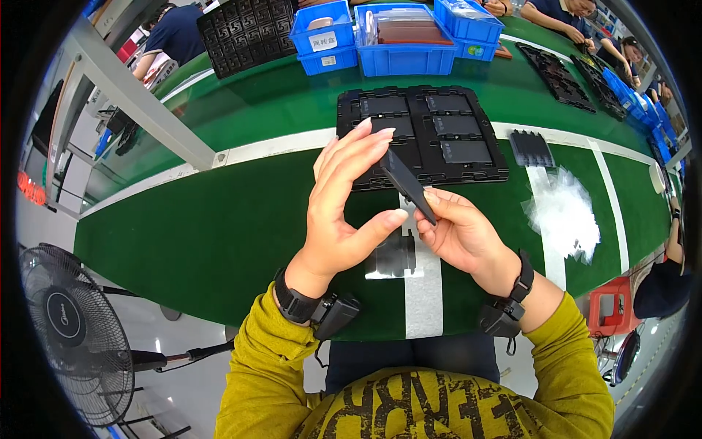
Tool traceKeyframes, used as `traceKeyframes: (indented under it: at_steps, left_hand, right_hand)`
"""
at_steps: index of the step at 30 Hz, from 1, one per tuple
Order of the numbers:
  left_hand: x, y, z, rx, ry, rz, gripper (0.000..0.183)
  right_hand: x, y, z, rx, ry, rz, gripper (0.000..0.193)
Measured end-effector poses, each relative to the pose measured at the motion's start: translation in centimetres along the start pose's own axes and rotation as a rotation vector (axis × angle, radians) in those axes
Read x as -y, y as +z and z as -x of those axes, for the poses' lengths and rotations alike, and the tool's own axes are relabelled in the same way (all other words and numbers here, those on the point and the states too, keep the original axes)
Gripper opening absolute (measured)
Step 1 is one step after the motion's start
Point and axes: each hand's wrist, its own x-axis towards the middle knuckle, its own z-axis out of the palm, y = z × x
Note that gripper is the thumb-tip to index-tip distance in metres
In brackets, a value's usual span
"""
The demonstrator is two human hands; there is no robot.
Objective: Applying small adhesive labels or protective strips onto black plastic electronic component housings on a factory assembly line.
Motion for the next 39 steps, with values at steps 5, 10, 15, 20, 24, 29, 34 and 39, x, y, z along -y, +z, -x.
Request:
traceKeyframes:
  at_steps: [5,10,15,20,24,29,34,39]
  left_hand:
    - [-0.5,0.3,-0.2,-0.023,-0.1,0.151,0.06]
    - [-0.5,0.2,-0.2,0.006,-0.056,0.151,0.06]
    - [-0.6,-0.1,-0.3,0.053,-0.001,0.109,0.067]
    - [-1.3,-0.4,-0.9,0.204,0.09,-0.021,0.081]
    - [-0.5,1.0,-0.1,-0.031,0.083,0.403,0.099]
    - [-0.5,0.3,-0.1,0.1,-0.025,0.18,0.096]
    - [0.0,0.5,-0.6,0.031,0.075,0.205,0.093]
    - [0.4,-0.4,-0.4,-0.358,-0.297,0.27,0.051]
  right_hand:
    - [0.1,0.0,0.3,-0.033,0.007,-0.06,0.016]
    - [0.2,0.0,0.4,-0.04,0.001,-0.092,0.015]
    - [0.1,0.0,0.4,-0.036,-0.016,-0.076,0.016]
    - [0.2,-0.3,0.4,-0.011,-0.015,-0.112,0.017]
    - [0.1,0.2,0.4,-0.017,-0.001,-0.102,0.018]
    - [0.1,0.0,0.6,-0.008,0.015,-0.103,0.018]
    - [0.5,0.1,0.3,-0.01,-0.068,0.073,0.019]
    - [3.2,0.9,-0.4,-0.321,-0.465,0.649,0.017]
